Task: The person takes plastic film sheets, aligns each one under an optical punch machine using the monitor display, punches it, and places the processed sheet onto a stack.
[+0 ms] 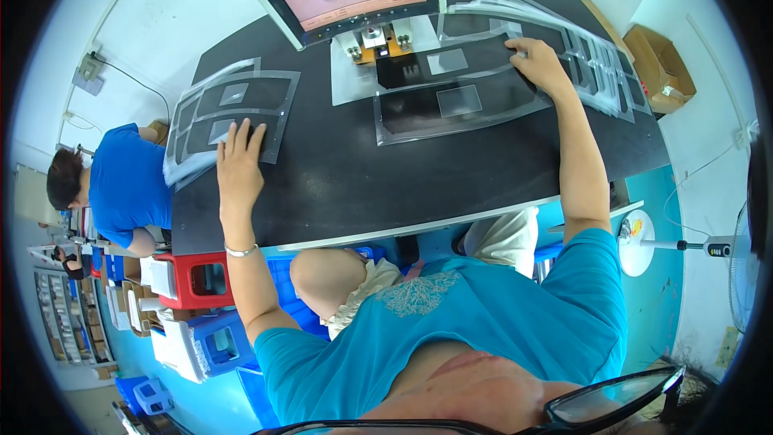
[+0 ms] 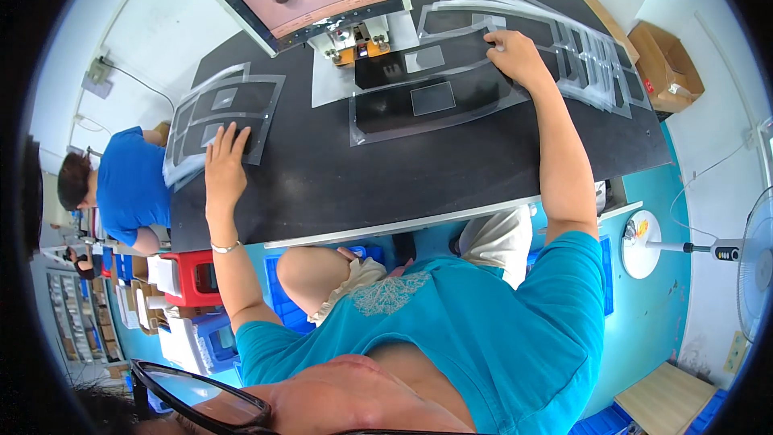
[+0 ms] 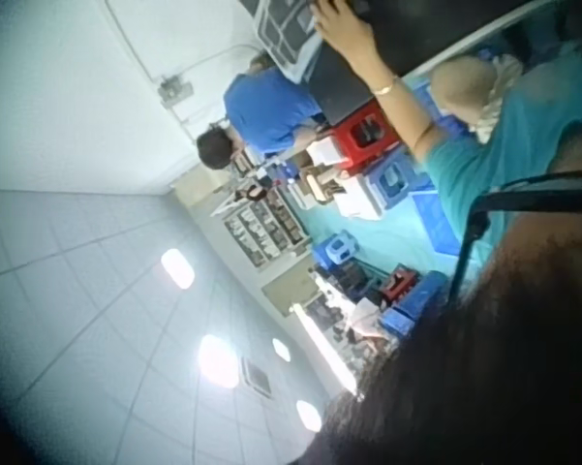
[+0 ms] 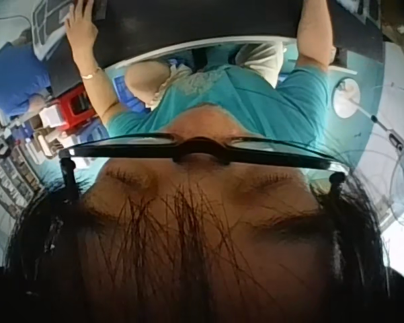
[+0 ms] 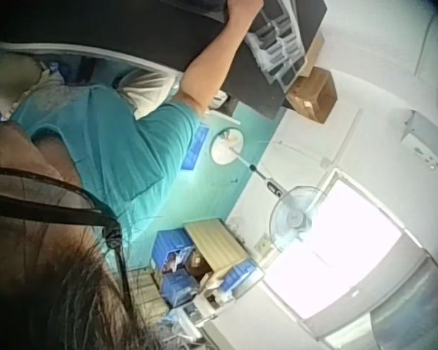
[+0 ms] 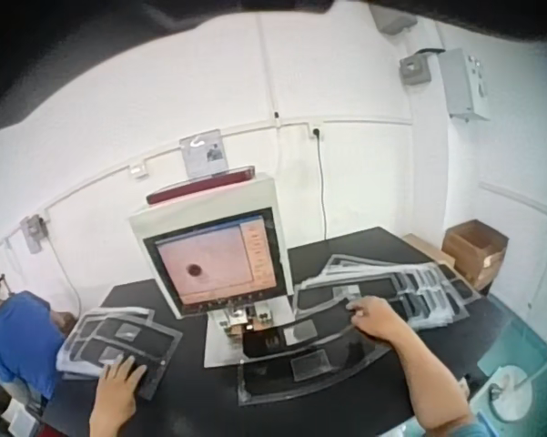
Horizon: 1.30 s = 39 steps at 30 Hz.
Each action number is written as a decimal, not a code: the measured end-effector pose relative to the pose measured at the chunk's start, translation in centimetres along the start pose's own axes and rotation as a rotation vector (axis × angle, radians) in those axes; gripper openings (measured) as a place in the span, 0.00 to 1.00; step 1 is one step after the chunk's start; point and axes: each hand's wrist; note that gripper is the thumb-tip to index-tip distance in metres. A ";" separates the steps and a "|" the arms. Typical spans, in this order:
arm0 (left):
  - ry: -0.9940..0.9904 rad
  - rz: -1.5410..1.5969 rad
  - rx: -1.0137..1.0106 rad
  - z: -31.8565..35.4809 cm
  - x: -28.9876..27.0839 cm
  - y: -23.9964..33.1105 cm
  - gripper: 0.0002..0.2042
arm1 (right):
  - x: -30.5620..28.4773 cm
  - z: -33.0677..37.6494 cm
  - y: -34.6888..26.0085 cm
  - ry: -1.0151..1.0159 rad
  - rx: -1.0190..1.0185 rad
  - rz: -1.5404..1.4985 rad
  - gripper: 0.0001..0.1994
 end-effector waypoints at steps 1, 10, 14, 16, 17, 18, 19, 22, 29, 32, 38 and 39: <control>0.000 -0.001 0.001 0.0 0.5 -0.5 0.30 | 0.0 0.0 0.1 0.008 -0.002 0.003 0.21; 0.191 0.272 -0.033 -7.6 0.0 3.9 0.08 | -0.2 0.4 -0.2 -0.023 0.023 -0.037 0.22; 0.000 0.193 -0.048 -11.2 3.0 6.4 0.09 | 0.1 -0.2 0.5 -0.067 0.031 -0.075 0.23; 0.072 0.254 -0.034 -11.6 3.7 8.4 0.14 | 0.6 -0.5 1.0 0.013 0.034 -0.049 0.23; 0.071 0.256 -0.027 -11.4 4.0 8.8 0.14 | 0.9 -0.6 1.3 0.090 0.028 -0.024 0.23; 0.128 0.226 0.019 -10.9 4.4 9.2 0.17 | 1.1 -0.6 1.2 0.090 0.034 -0.024 0.23; 0.186 0.195 0.065 -10.6 4.7 9.5 0.20 | 1.3 -0.6 1.1 0.142 0.010 -0.007 0.23; 0.301 0.115 0.088 -10.2 4.3 8.6 0.23 | 1.9 -0.8 1.6 0.207 -0.007 0.009 0.23; 0.230 0.141 0.116 -9.2 3.9 10.0 0.21 | 2.2 -0.8 1.6 0.177 0.008 0.018 0.23; 0.220 0.167 0.142 -9.0 4.0 11.2 0.22 | 1.8 -0.5 1.1 0.155 0.038 -0.005 0.23; 0.247 0.229 0.161 -8.9 2.9 10.7 0.20 | 1.7 -0.6 1.2 0.158 0.038 -0.003 0.23; 0.219 0.258 0.143 -8.8 2.8 10.7 0.23 | 1.7 -0.6 1.2 0.160 0.037 -0.004 0.23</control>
Point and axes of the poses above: each hand's wrist, its own z-axis away from the middle knuckle, its own x-axis out of the palm, y = z × x, and after that the axes turned 2 degrees about x, right-handed
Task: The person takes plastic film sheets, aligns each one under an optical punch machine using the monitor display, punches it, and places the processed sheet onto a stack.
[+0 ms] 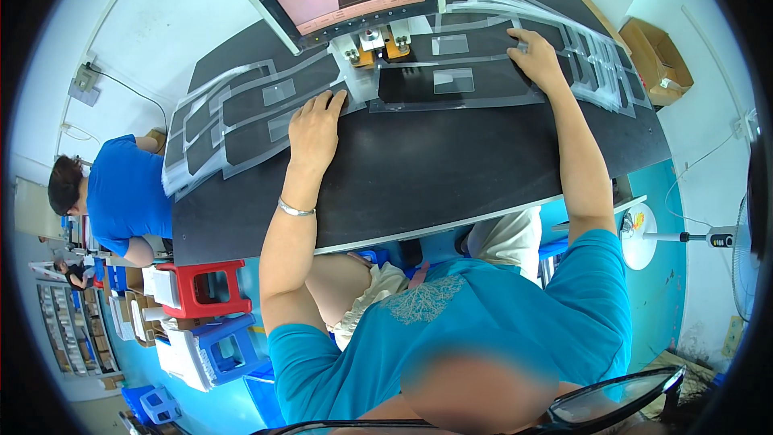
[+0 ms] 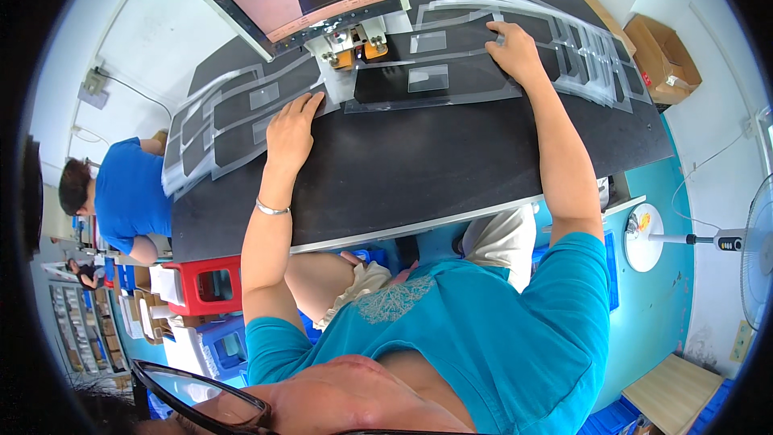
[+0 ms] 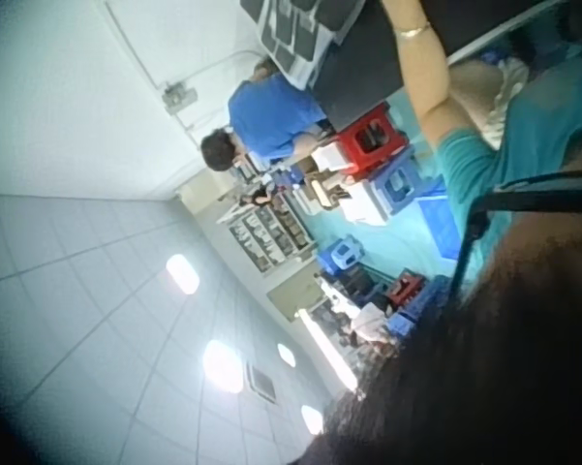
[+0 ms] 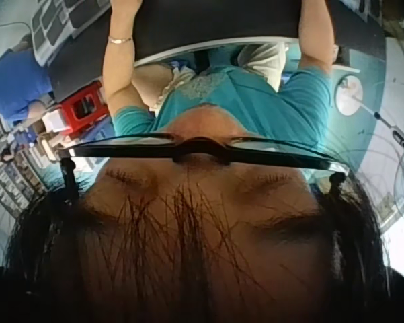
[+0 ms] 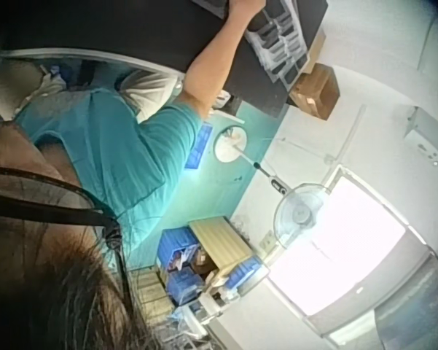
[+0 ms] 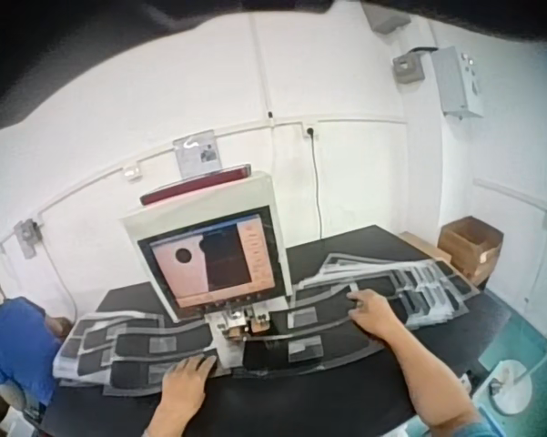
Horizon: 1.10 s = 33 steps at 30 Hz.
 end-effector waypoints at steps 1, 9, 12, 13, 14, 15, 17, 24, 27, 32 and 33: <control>-0.022 0.028 -0.024 0.0 -0.1 0.0 0.27 | 0.0 0.0 0.0 0.000 0.001 -0.007 0.23; 0.055 0.051 -0.027 -0.3 0.0 0.2 0.26 | -0.1 -0.5 0.9 -0.022 0.002 -0.108 0.23; 0.099 0.021 0.007 -0.5 0.0 0.3 0.26 | 0.3 -0.7 1.1 -0.015 0.018 -0.094 0.23; 0.106 -0.002 0.027 -0.5 0.0 0.3 0.25 | 0.5 -0.6 0.9 0.052 0.004 -0.122 0.23; 0.106 -0.002 0.026 -0.4 0.1 0.3 0.25 | 0.8 -0.6 0.7 0.119 -0.009 -0.149 0.23; 0.063 0.005 0.028 -0.3 0.3 0.4 0.25 | 1.2 -0.6 0.7 0.120 -0.008 -0.148 0.23; 0.021 0.013 0.031 -0.2 0.5 0.5 0.25 | 2.1 -0.8 1.0 0.289 -0.077 -0.085 0.23; 0.039 0.040 0.018 -0.2 0.3 0.5 0.25 | 3.1 -1.3 1.0 0.389 -0.089 -0.050 0.22; 0.038 0.033 0.032 -0.2 0.3 0.4 0.22 | 3.1 -1.4 1.1 0.372 -0.042 -0.041 0.22; 0.023 0.031 0.034 -0.2 0.0 0.6 0.19 | 3.2 -1.4 1.2 0.389 -0.052 -0.058 0.23; 0.022 0.034 0.030 -0.1 0.1 0.5 0.20 | 3.2 -1.3 1.2 0.390 -0.052 -0.058 0.23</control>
Point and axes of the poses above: each hand's wrist, its own z-axis away from the middle knuckle, its own x-axis out of the palm, y = z × x, and after that the axes turned 2 degrees about x, right-handed
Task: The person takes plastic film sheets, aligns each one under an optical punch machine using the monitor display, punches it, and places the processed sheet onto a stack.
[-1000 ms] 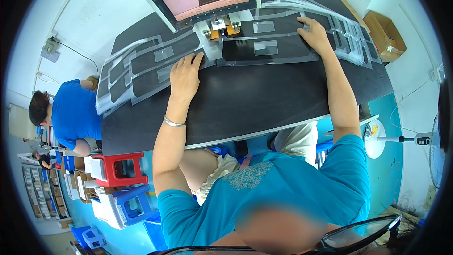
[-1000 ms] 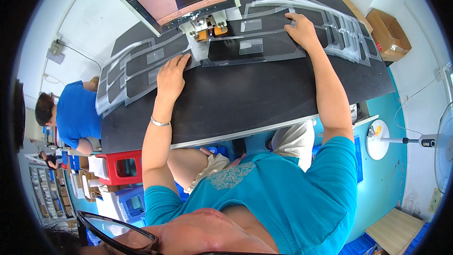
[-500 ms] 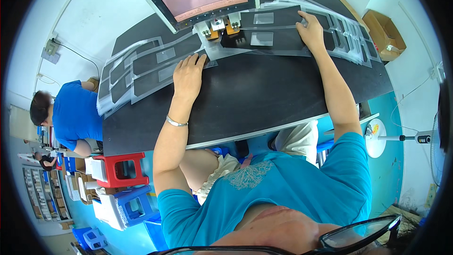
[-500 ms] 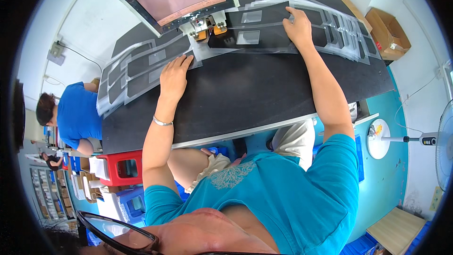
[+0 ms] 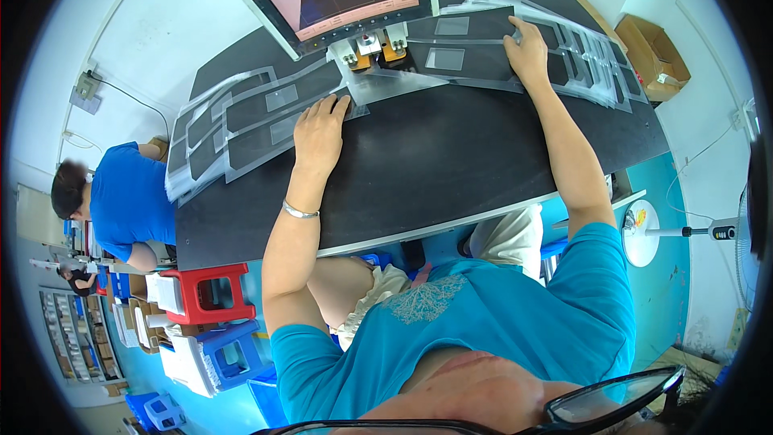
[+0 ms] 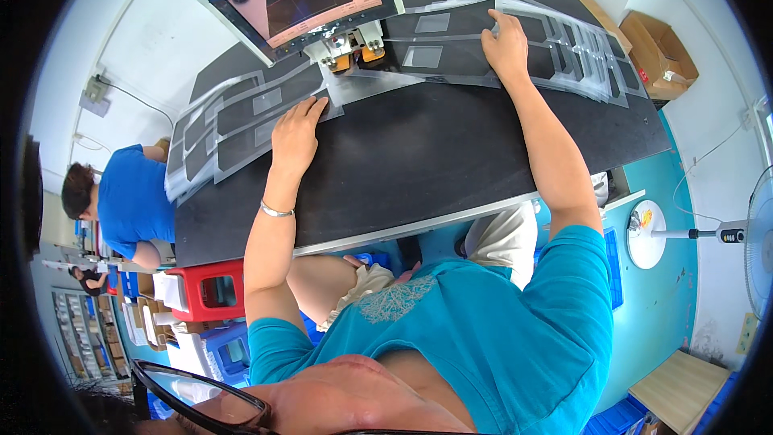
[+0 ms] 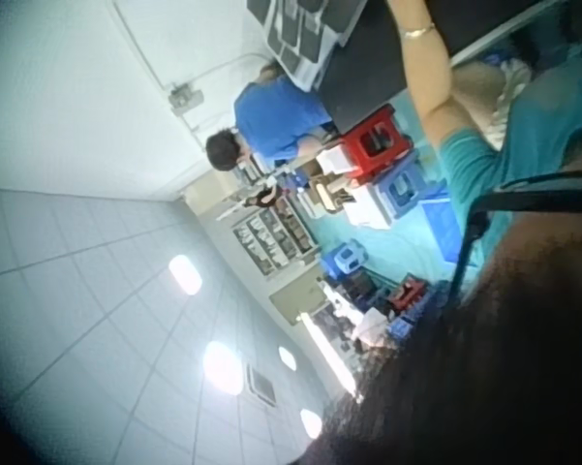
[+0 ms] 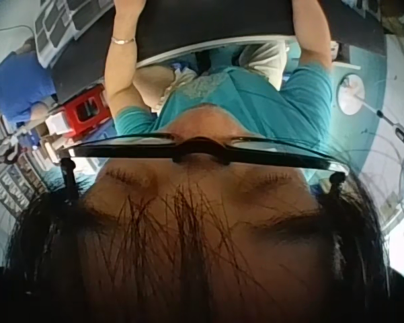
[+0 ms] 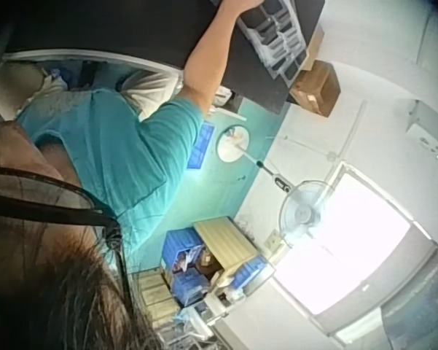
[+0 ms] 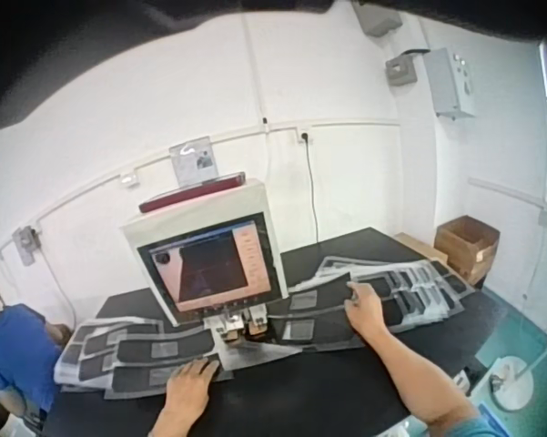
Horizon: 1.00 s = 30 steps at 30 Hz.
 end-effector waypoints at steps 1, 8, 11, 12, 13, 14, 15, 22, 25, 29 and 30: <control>-0.001 0.004 -0.004 0.0 0.0 0.0 0.20 | -0.1 0.0 0.0 0.004 -0.001 0.011 0.23; -0.005 0.021 -0.023 0.1 0.1 -0.1 0.25 | -0.7 0.1 0.0 -0.030 0.034 -0.001 0.22; -0.009 0.027 -0.019 0.0 0.0 0.0 0.25 | -0.3 0.0 0.6 -0.018 -0.001 0.010 0.21; -0.013 0.029 -0.018 0.0 0.0 -0.1 0.25 | -0.1 0.0 0.9 -0.018 -0.001 0.010 0.21; -0.016 0.031 -0.017 0.0 -0.1 -0.1 0.25 | 0.1 0.0 1.1 0.006 -0.046 0.043 0.21; -0.017 0.031 -0.017 0.0 -0.1 0.0 0.25 | 0.2 0.0 1.4 0.031 -0.092 0.077 0.22; -0.018 0.032 -0.021 0.0 -0.2 0.0 0.25 | 0.2 0.0 1.2 0.028 -0.093 0.075 0.22; -0.043 0.027 -0.032 0.1 -0.2 0.0 0.23 | -0.3 -0.2 0.6 -0.048 -0.006 0.050 0.22; -0.033 0.025 -0.029 0.1 -0.1 -0.1 0.23 | -0.6 -0.1 0.3 -0.066 0.008 0.065 0.24; -0.031 0.019 -0.029 0.2 -0.2 -0.1 0.22 | -1.2 0.1 -0.8 -0.126 0.010 0.063 0.26; -0.012 0.022 -0.008 0.1 -0.4 0.1 0.21 | -1.3 -0.1 -0.5 -0.124 0.011 0.063 0.26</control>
Point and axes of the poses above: each hand's wrist, its own z-axis away from the middle knuckle, its own x-axis out of the palm, y = z × x, and after that the axes turned 2 degrees about x, right-handed
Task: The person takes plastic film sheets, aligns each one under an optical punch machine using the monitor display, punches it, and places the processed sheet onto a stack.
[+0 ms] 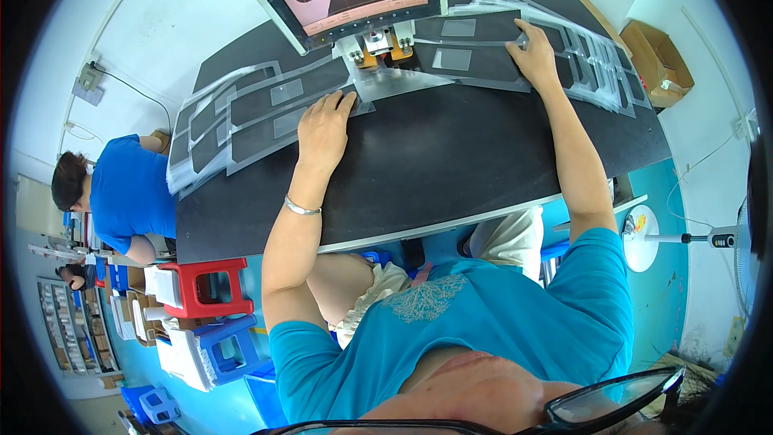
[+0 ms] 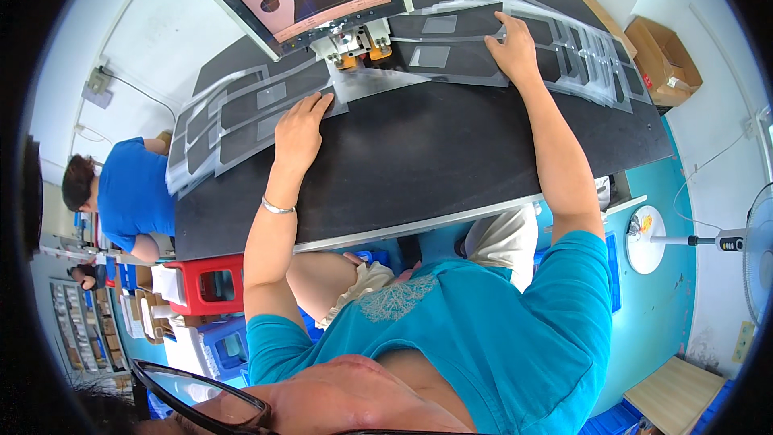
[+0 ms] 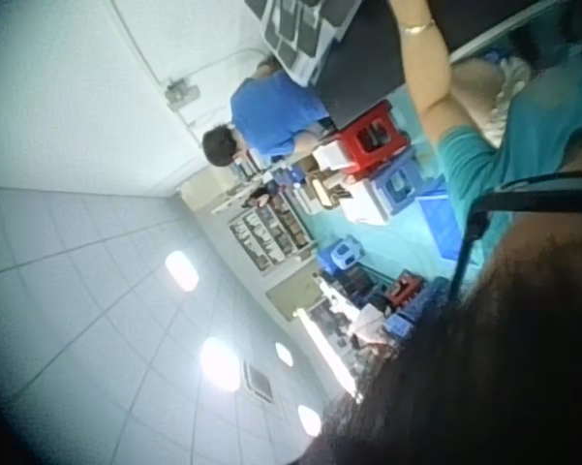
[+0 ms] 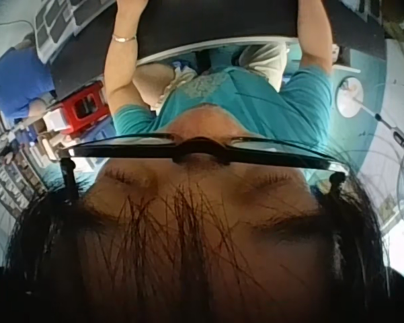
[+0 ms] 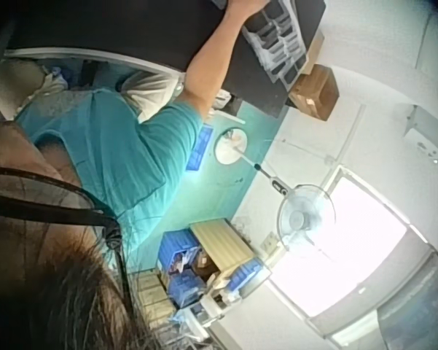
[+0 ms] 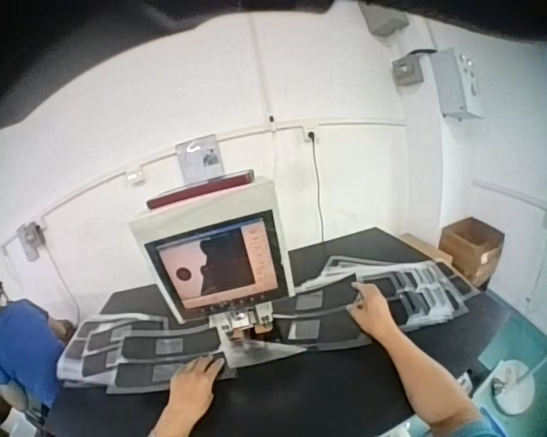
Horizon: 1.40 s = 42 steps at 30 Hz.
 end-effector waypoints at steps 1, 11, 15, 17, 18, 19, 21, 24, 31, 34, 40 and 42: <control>0.019 0.003 0.021 -0.1 -0.2 0.3 0.20 | -0.3 -0.4 0.7 -0.006 -0.064 0.030 0.26; 0.021 0.108 0.185 0.4 -1.4 5.9 0.18 | -5.8 -2.0 6.6 0.097 -0.086 0.517 0.22; 0.012 0.098 0.182 0.1 -0.7 6.1 0.18 | -1.4 -0.9 3.2 0.084 -0.305 0.270 0.21; 0.034 0.108 0.169 0.0 -0.4 6.0 0.19 | 0.6 0.7 -0.3 0.022 -0.412 0.185 0.21; 0.032 0.108 0.171 0.0 -0.2 6.0 0.19 | 1.2 1.3 -1.6 -0.025 -0.459 0.149 0.20; 0.022 0.117 0.157 0.0 0.0 6.1 0.23 | 1.7 1.9 -2.9 -0.081 -0.475 0.118 0.20; 0.013 0.124 0.146 0.0 0.0 6.1 0.27 | 2.1 2.9 -4.1 -0.099 -0.502 0.171 0.21; 0.019 0.122 0.146 0.0 -0.1 6.3 0.27 | 2.1 2.8 -3.0 -0.172 -0.525 0.284 0.22; 0.036 0.142 0.144 0.0 -1.0 6.3 0.26 | -1.2 1.2 -0.4 -0.325 -0.403 0.247 0.23; 0.042 0.149 0.161 0.2 -1.2 6.2 0.26 | -1.3 1.3 -0.3 -0.337 -0.394 0.239 0.23; 0.007 0.153 0.141 -0.6 0.9 5.4 0.22 | -0.9 1.3 -0.1 -0.331 -0.391 0.239 0.24; 0.033 0.117 0.126 -1.4 1.8 5.0 0.22 | -1.0 1.2 -0.3 -0.330 -0.395 0.239 0.23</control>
Point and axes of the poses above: each hand's wrist, its own z-axis away from the middle knuckle, its own x-axis out of the palm, y = z × x, and after that the axes turned 2 degrees about x, right-handed
